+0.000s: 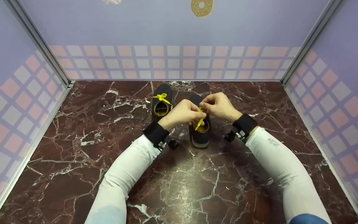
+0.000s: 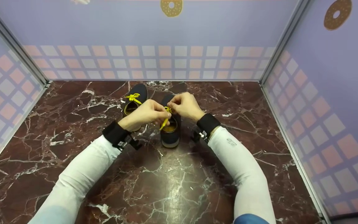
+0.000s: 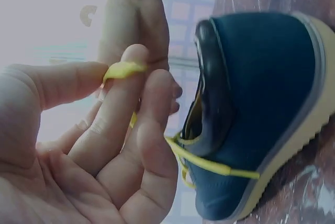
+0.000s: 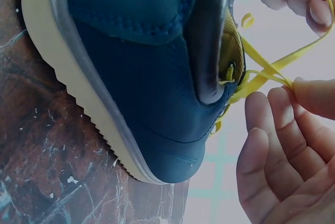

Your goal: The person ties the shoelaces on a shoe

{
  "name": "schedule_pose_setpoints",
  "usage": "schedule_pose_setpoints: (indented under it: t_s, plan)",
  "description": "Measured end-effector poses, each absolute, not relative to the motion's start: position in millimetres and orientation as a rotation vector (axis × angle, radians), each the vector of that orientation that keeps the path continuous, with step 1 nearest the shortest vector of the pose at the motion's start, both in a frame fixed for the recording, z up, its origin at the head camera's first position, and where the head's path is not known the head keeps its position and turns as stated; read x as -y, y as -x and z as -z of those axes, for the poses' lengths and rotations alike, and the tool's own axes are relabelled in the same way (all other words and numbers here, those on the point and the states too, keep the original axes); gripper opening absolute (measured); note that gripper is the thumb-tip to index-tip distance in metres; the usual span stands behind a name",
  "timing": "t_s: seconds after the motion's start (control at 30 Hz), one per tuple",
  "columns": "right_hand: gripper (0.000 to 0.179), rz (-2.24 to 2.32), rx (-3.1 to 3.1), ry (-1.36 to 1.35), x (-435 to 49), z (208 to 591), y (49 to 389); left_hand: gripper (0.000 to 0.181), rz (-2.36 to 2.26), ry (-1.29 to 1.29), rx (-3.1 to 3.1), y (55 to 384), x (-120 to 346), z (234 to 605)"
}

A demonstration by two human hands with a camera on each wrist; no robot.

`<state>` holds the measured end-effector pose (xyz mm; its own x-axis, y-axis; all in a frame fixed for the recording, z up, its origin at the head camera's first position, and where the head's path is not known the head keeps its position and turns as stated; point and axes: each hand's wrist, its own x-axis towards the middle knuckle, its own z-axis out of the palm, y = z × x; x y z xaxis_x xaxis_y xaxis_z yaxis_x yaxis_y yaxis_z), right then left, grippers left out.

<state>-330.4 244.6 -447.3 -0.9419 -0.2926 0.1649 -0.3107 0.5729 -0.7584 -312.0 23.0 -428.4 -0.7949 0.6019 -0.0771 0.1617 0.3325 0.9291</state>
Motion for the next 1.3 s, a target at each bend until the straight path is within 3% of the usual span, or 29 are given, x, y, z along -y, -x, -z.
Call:
schedule_pose_setpoints:
  t_s: [0.37,0.7,0.97,1.13,1.3]
  plan:
    - [0.019,-1.297,2.763,-0.597,-244.4,447.1,332.3,0.024,-1.261,-0.86,-2.622,304.6,-50.7,443.7]
    - [0.02,-1.256,2.775,-0.572,-246.8,443.8,331.8,0.023,-1.682,-0.558,-2.262,302.0,-66.3,453.5]
    - [0.017,-1.248,2.77,-0.591,-247.9,446.2,332.4,0.031,-1.11,-0.804,-2.622,304.1,-60.0,444.1]
    - [0.018,-1.293,2.761,-0.572,-246.1,447.0,331.6,0.013,-1.084,-0.652,-2.925,314.4,-47.4,440.7]
    - [0.019,-1.352,2.722,-0.557,-246.2,448.8,331.4,0.019,-1.238,-0.564,-2.947,330.9,-38.7,456.2]
